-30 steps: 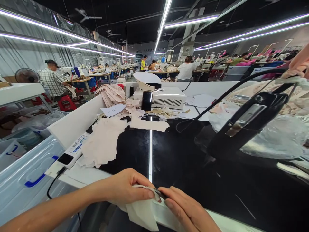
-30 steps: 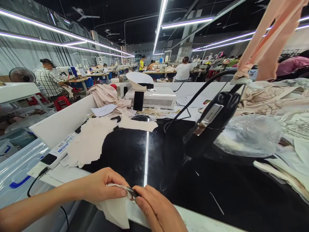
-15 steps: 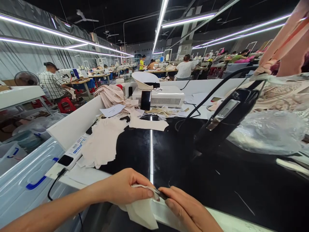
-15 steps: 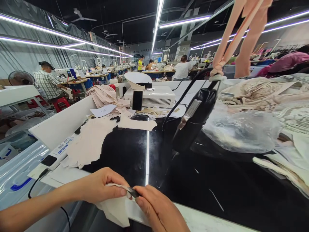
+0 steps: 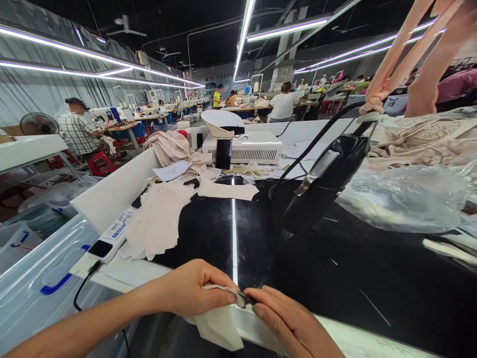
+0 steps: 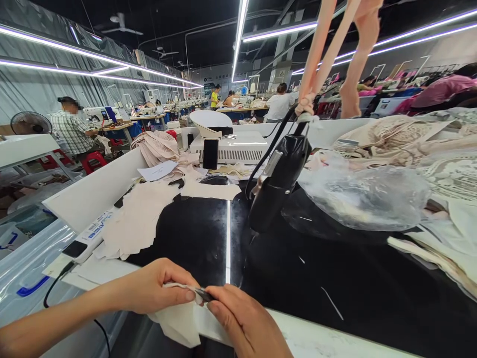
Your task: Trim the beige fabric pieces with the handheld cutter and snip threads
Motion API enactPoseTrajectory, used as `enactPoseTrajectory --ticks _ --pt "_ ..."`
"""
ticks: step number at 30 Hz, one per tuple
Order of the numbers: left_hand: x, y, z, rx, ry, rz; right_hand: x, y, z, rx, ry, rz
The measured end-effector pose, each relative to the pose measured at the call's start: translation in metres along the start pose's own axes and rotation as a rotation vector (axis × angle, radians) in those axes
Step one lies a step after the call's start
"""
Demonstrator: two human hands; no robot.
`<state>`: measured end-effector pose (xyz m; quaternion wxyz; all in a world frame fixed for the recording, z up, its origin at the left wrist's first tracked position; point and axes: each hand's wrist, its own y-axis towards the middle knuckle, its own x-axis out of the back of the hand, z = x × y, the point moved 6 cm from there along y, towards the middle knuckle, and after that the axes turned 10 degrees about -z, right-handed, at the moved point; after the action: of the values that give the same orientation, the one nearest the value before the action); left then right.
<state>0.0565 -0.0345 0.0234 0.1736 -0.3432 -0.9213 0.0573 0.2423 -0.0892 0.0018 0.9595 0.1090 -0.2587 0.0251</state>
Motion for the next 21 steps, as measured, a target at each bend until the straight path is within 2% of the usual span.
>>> enactPoseTrajectory --ticks 8,17,21 --pt "0.0013 -0.0005 -0.0026 -0.010 -0.005 0.005 0.0017 0.0025 -0.0017 -0.019 0.029 0.007" --pt "0.0022 -0.0005 -0.0004 -0.008 0.063 -0.002 -0.0033 0.0007 0.0020 0.039 -0.025 -0.039" --pt "0.0021 -0.0017 -0.0012 -0.030 0.079 -0.002 -0.0070 0.0013 0.0002 0.047 -0.032 -0.020"
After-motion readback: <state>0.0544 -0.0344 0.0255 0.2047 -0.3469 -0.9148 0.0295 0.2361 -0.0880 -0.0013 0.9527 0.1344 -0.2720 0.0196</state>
